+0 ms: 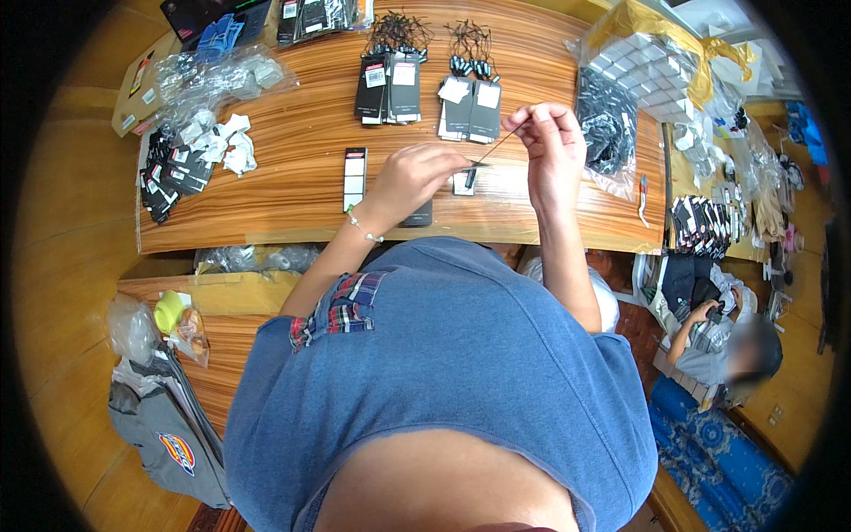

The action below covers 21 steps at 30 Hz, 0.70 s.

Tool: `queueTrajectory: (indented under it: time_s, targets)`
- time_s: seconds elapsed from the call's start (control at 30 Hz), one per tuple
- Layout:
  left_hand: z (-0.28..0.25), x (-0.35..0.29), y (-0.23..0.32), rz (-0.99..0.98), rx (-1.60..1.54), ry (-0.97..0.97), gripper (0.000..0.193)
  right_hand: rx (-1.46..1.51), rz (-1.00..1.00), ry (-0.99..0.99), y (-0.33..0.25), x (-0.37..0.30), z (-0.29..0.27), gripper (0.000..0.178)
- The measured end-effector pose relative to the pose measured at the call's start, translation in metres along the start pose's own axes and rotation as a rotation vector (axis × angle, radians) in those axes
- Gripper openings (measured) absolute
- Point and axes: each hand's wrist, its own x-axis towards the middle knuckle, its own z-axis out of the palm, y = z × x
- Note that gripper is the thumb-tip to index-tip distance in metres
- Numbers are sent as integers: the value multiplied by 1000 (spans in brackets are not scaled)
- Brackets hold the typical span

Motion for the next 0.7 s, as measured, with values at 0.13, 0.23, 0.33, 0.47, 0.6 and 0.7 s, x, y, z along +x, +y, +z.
queueTrajectory:
  time_s: [0.13, 0.23, 0.33, 0.47, 0.6, 0.7]
  targets:
    - [-24, -16, -29, -176, 6, 48, 33, 191, 191, -105, -8, -7, 4, 12]
    - [-50, -56, -95, -484, 267, -82, 47, 124, 199, -117, -13, -14, 8, 13]
    - [-55, -80, -123, -587, 279, -141, 55, 67, 196, -103, -14, -17, 6, 14]
    - [-54, -90, -134, -556, 310, -166, 54, 34, 196, -96, -14, -18, 3, 16]
    - [-52, -91, -126, -451, 374, -66, 47, 13, 217, -151, -10, -18, 0, 18]
    - [-48, -94, -121, -561, 46, 88, 39, -73, 229, -184, -8, -19, 4, 17]
